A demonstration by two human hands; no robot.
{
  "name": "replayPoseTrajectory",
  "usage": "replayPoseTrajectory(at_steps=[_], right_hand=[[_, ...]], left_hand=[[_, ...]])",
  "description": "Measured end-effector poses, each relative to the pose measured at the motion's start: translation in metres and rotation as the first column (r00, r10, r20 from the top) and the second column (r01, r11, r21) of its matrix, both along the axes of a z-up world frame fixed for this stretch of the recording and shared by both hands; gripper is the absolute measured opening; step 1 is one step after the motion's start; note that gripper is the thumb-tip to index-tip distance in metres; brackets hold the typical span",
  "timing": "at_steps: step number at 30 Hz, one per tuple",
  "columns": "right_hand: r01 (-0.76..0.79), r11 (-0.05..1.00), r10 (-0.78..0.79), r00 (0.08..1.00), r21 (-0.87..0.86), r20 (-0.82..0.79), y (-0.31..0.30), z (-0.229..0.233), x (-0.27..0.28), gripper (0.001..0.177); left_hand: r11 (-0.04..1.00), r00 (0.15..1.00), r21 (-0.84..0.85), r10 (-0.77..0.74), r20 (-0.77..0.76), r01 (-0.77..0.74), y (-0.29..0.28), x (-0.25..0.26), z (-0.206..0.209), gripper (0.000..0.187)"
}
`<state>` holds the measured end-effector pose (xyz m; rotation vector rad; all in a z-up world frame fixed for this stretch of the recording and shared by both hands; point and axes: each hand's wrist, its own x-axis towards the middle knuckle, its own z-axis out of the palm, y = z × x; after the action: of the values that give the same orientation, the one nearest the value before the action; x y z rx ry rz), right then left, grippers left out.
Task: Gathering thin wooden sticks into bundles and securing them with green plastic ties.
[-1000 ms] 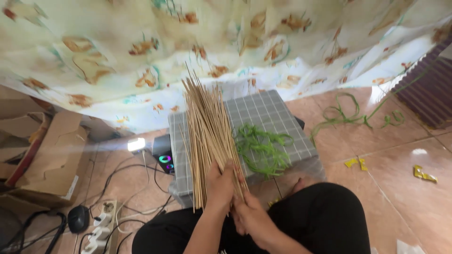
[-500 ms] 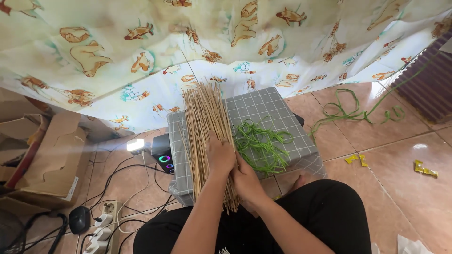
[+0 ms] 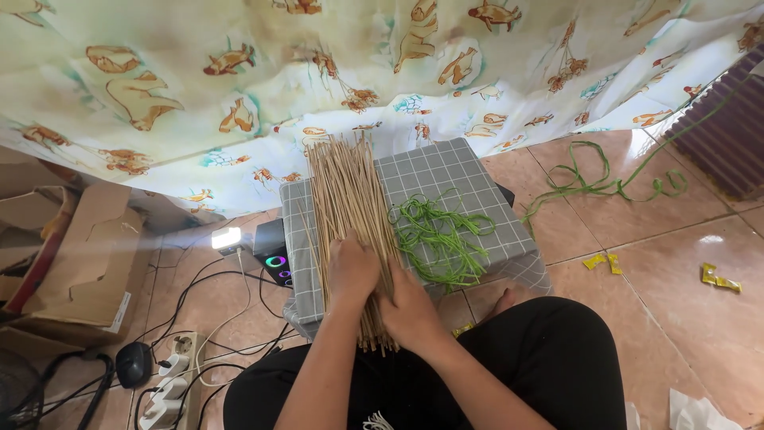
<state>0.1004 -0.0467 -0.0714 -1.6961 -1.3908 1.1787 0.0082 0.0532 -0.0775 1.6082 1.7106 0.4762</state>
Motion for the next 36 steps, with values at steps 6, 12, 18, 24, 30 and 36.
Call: replayPoseTrajectory(at_steps=[6, 12, 18, 24, 30, 36], right_hand=[[-0.003, 0.997, 0.022, 0.972, -0.082, 0.234, 0.002, -0.012, 0.002, 0.065], [-0.013, 0.999, -0.004, 0.936, 0.044, 0.353, 0.009, -0.033, 0.006, 0.058], [-0.013, 0.991, -0.062, 0.84, 0.135, 0.538, 0.011, -0.043, 0.014, 0.049], [0.023, 0.996, -0.057, 0.898, 0.082, 0.437, 0.009, -0.036, 0.014, 0.069], [-0.062, 0.971, -0.047, 0.899, 0.233, 0.435, 0.016, -0.047, 0.018, 0.058], [0.138, 0.941, -0.241, 0.915, 0.309, 0.325, 0.01, -0.041, 0.023, 0.049]], left_hand=[[0.996, 0.997, 0.078, -0.043, -0.059, 0.048, -0.004, -0.008, -0.009, 0.05], [0.975, 0.958, 0.178, -0.08, -0.274, 0.132, -0.006, -0.006, -0.01, 0.045], [0.962, 0.949, 0.225, -0.082, -0.305, 0.156, -0.006, -0.01, -0.008, 0.043], [0.943, 0.979, 0.33, 0.029, -0.204, 0.041, -0.018, -0.025, 0.003, 0.036], [0.844, 0.982, 0.522, 0.179, -0.054, -0.125, -0.034, -0.062, -0.034, 0.034], [0.856, 0.91, 0.318, 0.354, 0.214, -0.408, -0.048, -0.102, -0.072, 0.032]])
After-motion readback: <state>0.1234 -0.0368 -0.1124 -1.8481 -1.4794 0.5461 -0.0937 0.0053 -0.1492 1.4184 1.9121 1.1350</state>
